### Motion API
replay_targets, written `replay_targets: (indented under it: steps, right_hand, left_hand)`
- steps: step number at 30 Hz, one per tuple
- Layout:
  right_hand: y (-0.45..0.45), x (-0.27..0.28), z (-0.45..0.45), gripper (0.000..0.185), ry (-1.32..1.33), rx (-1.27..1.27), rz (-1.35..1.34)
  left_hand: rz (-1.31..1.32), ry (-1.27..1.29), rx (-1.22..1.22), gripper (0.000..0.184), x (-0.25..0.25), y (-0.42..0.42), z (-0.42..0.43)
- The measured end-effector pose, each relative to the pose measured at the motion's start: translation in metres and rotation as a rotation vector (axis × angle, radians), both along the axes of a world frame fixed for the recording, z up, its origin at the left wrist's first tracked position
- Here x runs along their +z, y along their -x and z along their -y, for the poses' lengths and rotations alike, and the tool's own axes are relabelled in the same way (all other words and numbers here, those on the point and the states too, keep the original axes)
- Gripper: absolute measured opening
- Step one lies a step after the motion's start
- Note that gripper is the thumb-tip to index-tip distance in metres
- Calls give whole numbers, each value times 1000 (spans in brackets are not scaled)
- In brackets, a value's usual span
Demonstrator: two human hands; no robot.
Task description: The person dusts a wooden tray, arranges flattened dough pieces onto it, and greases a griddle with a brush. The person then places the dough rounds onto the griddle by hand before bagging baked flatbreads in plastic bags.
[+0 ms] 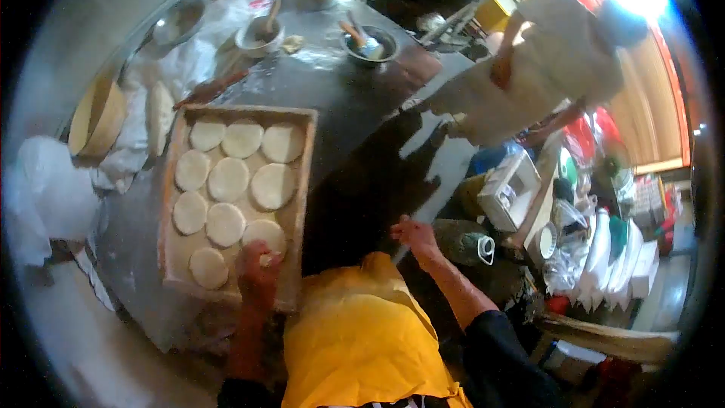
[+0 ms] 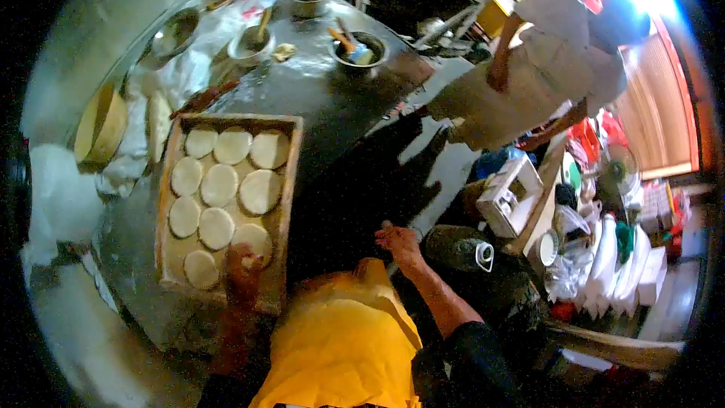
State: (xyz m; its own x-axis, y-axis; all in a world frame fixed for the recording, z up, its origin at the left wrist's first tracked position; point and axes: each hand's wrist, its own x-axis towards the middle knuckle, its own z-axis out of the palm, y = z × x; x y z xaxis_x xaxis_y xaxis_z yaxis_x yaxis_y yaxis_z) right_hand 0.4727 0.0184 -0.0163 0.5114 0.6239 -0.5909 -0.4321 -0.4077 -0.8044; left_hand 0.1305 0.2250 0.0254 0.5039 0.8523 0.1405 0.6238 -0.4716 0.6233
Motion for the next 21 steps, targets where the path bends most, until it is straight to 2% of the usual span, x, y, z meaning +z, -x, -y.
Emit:
replay_targets:
  steps: [1,2,3,4,5,6,7,8,9,10,11,12,14,16,20,21]
  right_hand:
    - [-16,1,5,30,219,-19,80]
    - [-26,-4,16,30,220,-45,76]
    - [-35,-14,28,34,282,82,201]
    - [-43,-28,43,38,345,215,322]
    - [-51,-42,57,43,406,354,440]
    - [-53,-68,78,40,380,429,456]
    - [-52,-90,103,39,349,506,476]
    - [-50,-99,126,41,255,587,429]
    - [-54,-107,142,43,159,668,382]
    - [-62,-80,148,46,204,759,194]
    - [-74,-92,166,45,152,689,165]
    - [-86,-107,187,45,97,622,136]
    - [-112,-100,223,44,166,600,54]
    - [-133,-90,261,43,284,589,-15]
    - [-177,-70,296,41,458,547,-117]
    - [-191,-69,298,41,487,536,-124]
  left_hand:
    - [173,198,-14,19,11,-22,5]
    - [341,400,-25,13,17,-44,11]
    - [287,416,26,27,10,-68,19]
    - [280,420,9,27,9,-89,29]
    - [145,464,-61,30,16,-116,37]
    - [8,503,-129,33,19,-138,42]
    - [109,526,-256,17,-26,-149,52]
    - [102,521,-258,17,-21,-168,64]
    - [118,832,-306,14,-9,-192,77]
    - [122,987,-329,18,-14,-206,85]
    - [116,1139,-343,23,-19,-219,94]
    - [-83,1205,-610,32,-46,-221,98]
    - [-297,1247,-861,41,-33,-247,91]
    - [-274,1264,-735,38,37,-291,68]
    - [-327,1312,-727,36,29,-302,30]
    - [-142,1483,-565,35,22,-301,19]
